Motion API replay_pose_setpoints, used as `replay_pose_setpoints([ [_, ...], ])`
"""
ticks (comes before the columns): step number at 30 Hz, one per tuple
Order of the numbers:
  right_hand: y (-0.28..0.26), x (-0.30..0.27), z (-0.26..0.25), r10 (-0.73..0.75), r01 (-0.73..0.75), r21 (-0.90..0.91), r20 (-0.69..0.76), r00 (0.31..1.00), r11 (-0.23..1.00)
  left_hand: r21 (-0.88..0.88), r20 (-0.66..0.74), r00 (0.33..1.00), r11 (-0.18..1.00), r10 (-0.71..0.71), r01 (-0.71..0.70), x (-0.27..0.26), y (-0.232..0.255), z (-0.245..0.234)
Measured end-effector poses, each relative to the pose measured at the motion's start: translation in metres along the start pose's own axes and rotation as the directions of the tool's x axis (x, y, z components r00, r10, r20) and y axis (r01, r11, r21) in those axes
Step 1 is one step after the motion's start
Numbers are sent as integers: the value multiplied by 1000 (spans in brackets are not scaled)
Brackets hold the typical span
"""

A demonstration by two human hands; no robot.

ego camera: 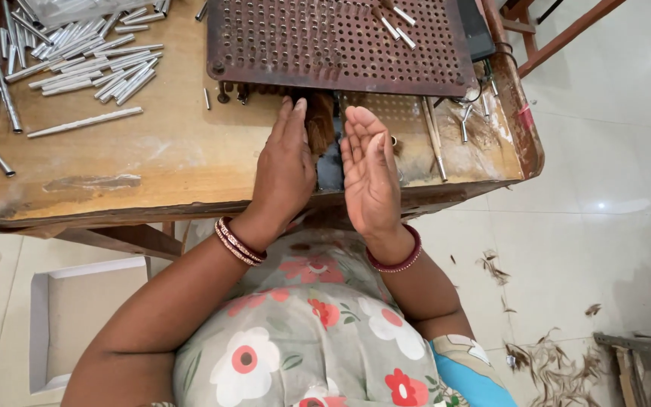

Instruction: The recorder is seen assembling brushes by inserting bundles of hair into metal tubes and securing them.

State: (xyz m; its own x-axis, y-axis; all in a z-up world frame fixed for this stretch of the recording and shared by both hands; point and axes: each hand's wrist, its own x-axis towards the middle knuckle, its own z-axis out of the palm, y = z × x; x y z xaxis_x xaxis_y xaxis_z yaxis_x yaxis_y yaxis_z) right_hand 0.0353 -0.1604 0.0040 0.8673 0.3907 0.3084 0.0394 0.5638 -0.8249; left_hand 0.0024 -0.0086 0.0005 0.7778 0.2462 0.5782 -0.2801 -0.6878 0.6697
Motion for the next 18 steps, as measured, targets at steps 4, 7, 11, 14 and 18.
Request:
replay_pose_setpoints([
  [4,13,10,6,-29,29,20,-30,999,999,-8,14,1000,1000,-13,13,0,0,-1],
  [7,21,19,10,-26,27,2,-58,998,1000,-15,5,1000,1000,-8,9,0,-1,0],
  [11,31,28,13,-97,97,-4,-52,994,995,-30,4,1000,999,-16,17,1,-3,1],
  [14,31,29,15,-135,135,-13,-34,990,991,-28,8,1000,999,-20,21,1,-2,1],
  [18,27,27,20,-134,132,-55,-27,991,990,-32,16,1000,999,-27,27,2,3,-3],
])
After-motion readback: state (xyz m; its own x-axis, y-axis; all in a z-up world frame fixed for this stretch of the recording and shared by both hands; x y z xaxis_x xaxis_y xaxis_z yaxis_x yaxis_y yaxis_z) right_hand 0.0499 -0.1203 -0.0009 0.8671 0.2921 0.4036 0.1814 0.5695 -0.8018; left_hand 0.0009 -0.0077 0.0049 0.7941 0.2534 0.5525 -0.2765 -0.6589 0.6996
